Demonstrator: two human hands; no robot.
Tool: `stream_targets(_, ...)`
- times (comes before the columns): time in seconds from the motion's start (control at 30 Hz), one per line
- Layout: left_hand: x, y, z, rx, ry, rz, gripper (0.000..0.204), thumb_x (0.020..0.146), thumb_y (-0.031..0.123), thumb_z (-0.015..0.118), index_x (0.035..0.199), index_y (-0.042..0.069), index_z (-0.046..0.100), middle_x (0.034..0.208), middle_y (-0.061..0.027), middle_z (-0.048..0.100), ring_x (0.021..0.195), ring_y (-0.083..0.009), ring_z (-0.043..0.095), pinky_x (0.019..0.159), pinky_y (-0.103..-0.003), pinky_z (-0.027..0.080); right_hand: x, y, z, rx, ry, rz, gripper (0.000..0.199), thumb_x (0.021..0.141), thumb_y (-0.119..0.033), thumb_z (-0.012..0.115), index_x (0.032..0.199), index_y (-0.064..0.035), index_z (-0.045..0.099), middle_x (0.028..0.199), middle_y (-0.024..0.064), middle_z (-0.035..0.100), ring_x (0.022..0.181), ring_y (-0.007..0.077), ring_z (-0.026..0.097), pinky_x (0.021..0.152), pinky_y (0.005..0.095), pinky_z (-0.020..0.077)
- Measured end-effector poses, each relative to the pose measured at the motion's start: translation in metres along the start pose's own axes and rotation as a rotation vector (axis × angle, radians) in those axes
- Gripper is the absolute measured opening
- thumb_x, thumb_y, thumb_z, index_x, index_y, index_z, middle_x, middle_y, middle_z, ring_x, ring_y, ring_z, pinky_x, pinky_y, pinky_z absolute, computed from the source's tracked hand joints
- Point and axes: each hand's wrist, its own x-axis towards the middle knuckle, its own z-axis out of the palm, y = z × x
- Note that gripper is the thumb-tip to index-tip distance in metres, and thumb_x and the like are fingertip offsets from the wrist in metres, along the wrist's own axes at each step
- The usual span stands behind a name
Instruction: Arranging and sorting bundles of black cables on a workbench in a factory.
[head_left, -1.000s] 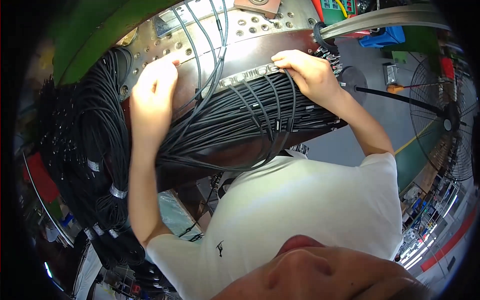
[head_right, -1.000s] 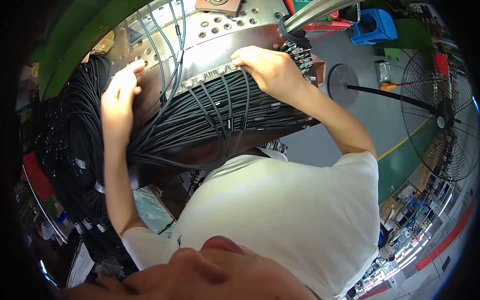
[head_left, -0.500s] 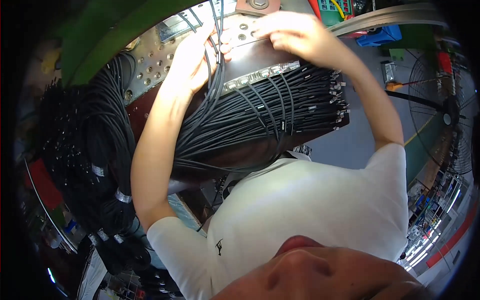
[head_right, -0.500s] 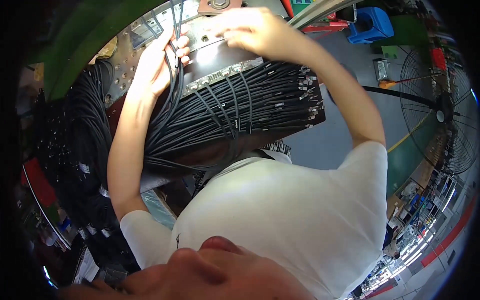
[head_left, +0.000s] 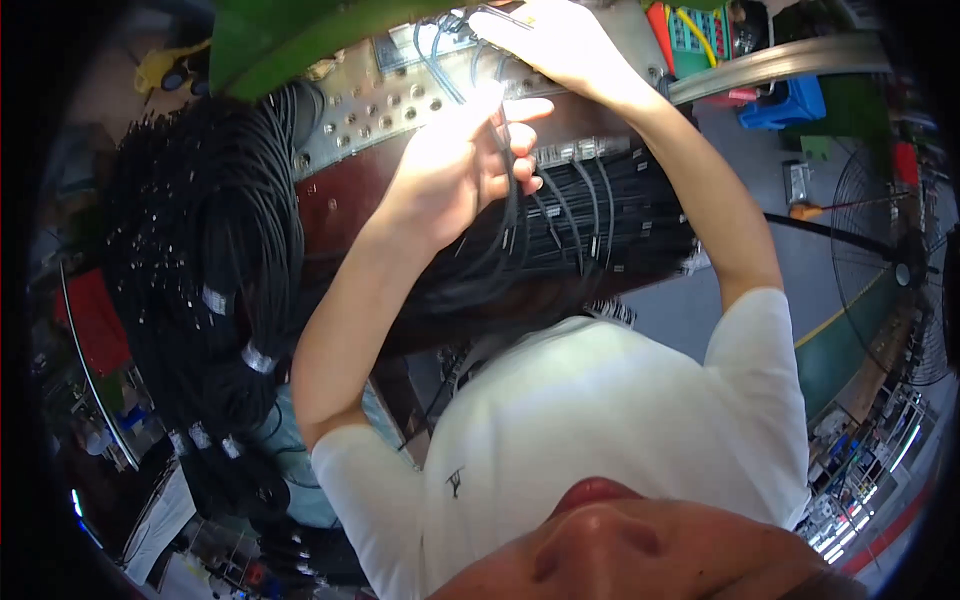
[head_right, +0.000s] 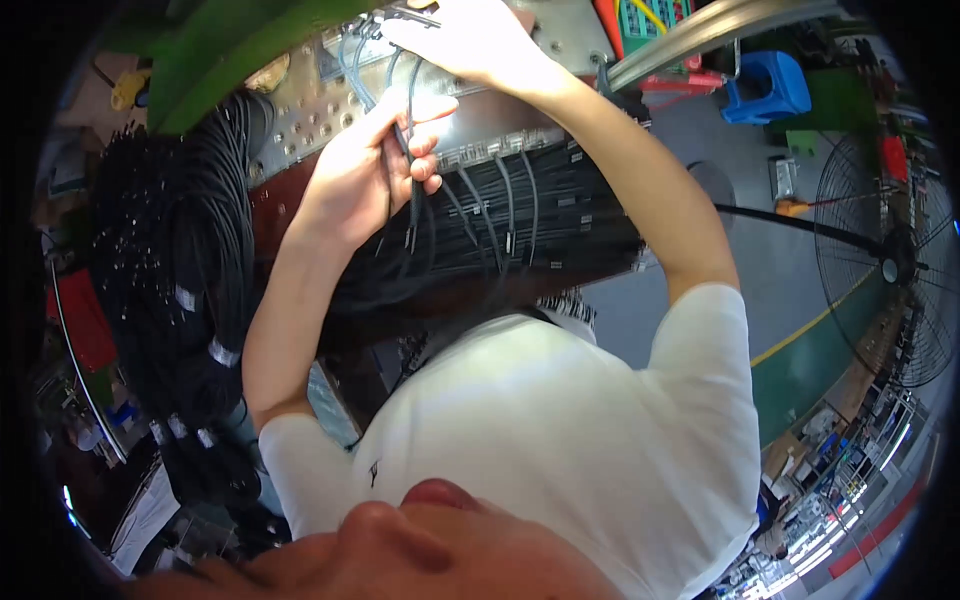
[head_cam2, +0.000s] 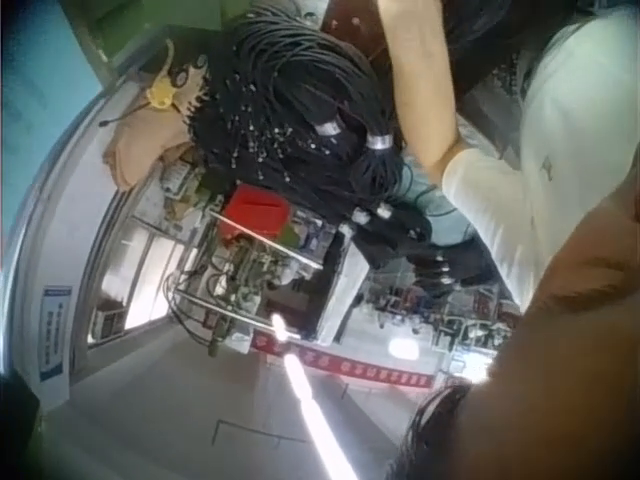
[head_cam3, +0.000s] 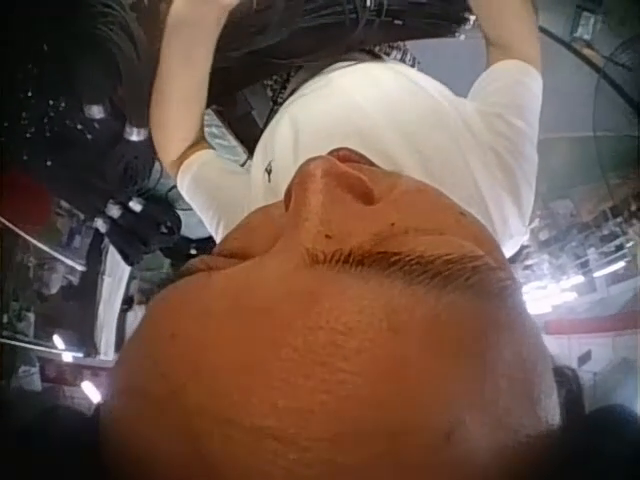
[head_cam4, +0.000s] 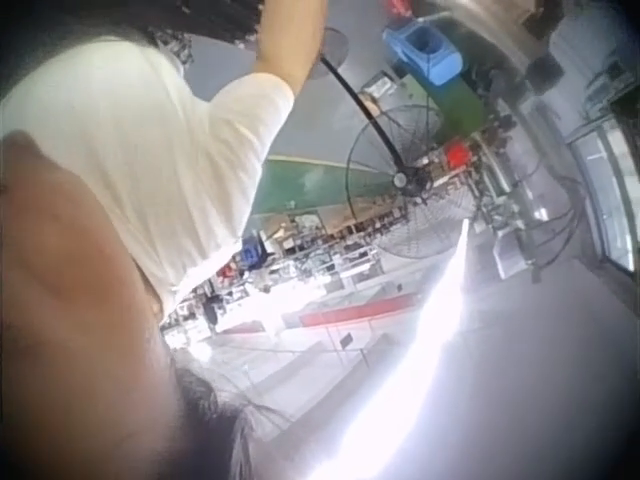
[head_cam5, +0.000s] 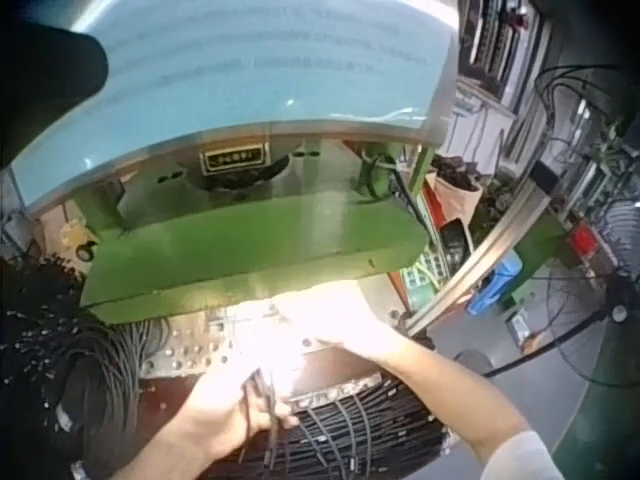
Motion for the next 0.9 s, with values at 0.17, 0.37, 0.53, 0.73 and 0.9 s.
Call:
stream_targets(0.17,-0.077,0.012,-0.028,-0.092,-0.241,0.094,0.028,0.099,0.027,0.038,0.076,0.012,0.041,0.05,0.0052,0.03,0.037,-0.0049,0.028,0.035,-0.021,0.025,-0.043,0.023,-0.01,-0.404,-0.417,-0.266,0.029,0.081,-0.015,0.057,0.109,-0.0162,0.062,0.107,0.0069,0.061,0.085,0.0248,0.06,0.073,0.0327,0.0501)
stream_targets(0.37,-0.228,0.137,-0.183,0.51,1.336,0.956,0.05,0.095,0.046,0.04,0.091,0.0,0.06,0.067,-0.0061,0.056,0.051,-0.0134,0.05,0.047,-0.021,0.037,-0.04,-0.019,-0.018,-0.422,-0.379,-0.269,0.029,0.084,-0.023,0.058,0.113,-0.0168,0.06,0.103,0.0046,0.06,0.093,0.0239,0.058,0.08,0.0322,0.0483)
stream_targets(0.53,-0.227,0.101,-0.181,1.1,1.289,0.479,0.074,0.092,0.062,0.031,0.088,-0.002,0.067,0.056,-0.0017,0.056,0.051,-0.0088,0.052,0.046,-0.019,0.038,-0.08,-0.043,-0.041,-0.153,-0.529,0.039,0.03,0.083,-0.027,0.063,0.107,-0.0094,0.064,0.098,0.0068,0.061,0.095,0.0252,0.057,0.086,0.0338,0.0462)
stream_targets(0.73,-0.05,-0.024,-0.021,0.662,0.068,-0.265,0.046,0.097,0.038,0.042,0.103,-0.003,0.062,0.089,-0.0146,0.068,0.069,-0.0179,0.066,0.065,-0.025,0.052,-0.099,-0.051,-0.043,-0.042,-0.529,0.174,0.026,0.085,-0.024,0.062,0.105,-0.009,0.064,0.1,0.0075,0.063,0.096,0.0258,0.058,0.085,0.0336,0.0469)
stream_targets(0.9,-0.033,-0.073,-0.003,0.355,0.016,-0.075,0.042,0.097,0.036,0.046,0.112,-0.002,0.056,0.097,-0.0135,0.066,0.088,-0.0199,0.065,0.081,-0.031,0.051,-0.086,-0.056,-0.039,0.014,-0.586,0.216,0.02,0.082,-0.019,0.062,0.099,-0.0074,0.064,0.095,0.008,0.063,0.094,0.0264,0.058,0.082,0.0346,0.0472)
